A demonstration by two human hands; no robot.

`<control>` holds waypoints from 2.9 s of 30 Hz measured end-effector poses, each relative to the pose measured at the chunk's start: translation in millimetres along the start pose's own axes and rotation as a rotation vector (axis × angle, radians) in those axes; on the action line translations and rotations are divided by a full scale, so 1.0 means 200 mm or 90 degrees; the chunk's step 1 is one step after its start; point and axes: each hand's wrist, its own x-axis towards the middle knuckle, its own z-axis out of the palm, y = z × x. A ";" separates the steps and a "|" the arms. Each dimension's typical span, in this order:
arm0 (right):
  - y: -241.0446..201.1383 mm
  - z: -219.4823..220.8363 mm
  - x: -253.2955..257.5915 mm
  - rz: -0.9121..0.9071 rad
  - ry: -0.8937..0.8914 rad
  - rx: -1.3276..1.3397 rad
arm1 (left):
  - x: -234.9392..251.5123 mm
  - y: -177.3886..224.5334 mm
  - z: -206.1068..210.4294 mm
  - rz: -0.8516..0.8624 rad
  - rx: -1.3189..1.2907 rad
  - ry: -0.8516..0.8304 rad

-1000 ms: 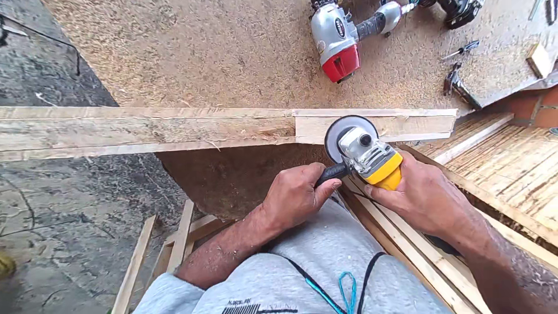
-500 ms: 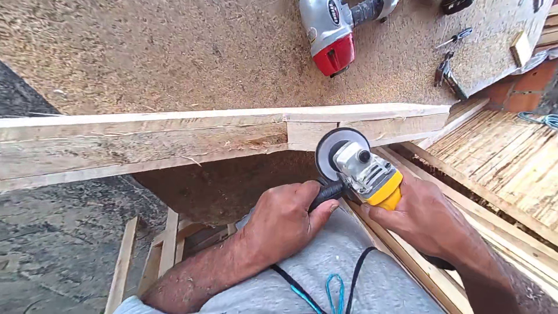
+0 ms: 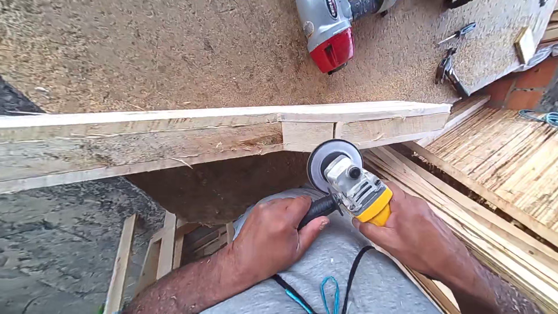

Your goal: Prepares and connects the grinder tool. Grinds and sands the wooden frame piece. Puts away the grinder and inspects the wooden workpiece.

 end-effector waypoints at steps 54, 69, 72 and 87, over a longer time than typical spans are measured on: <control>0.14 0.16 -0.12 0.058 0.181 0.043 | 0.17 -0.05 0.16 0.109 -0.020 0.001; 0.09 0.16 -0.06 0.017 0.161 0.049 | 0.12 -0.07 0.07 0.086 -0.009 0.002; 0.02 0.21 0.00 -0.036 0.163 0.057 | 0.04 -0.11 -0.01 0.057 0.011 0.018; 0.17 0.14 -0.08 0.023 0.164 0.080 | 0.18 -0.01 0.09 0.074 -0.019 -0.022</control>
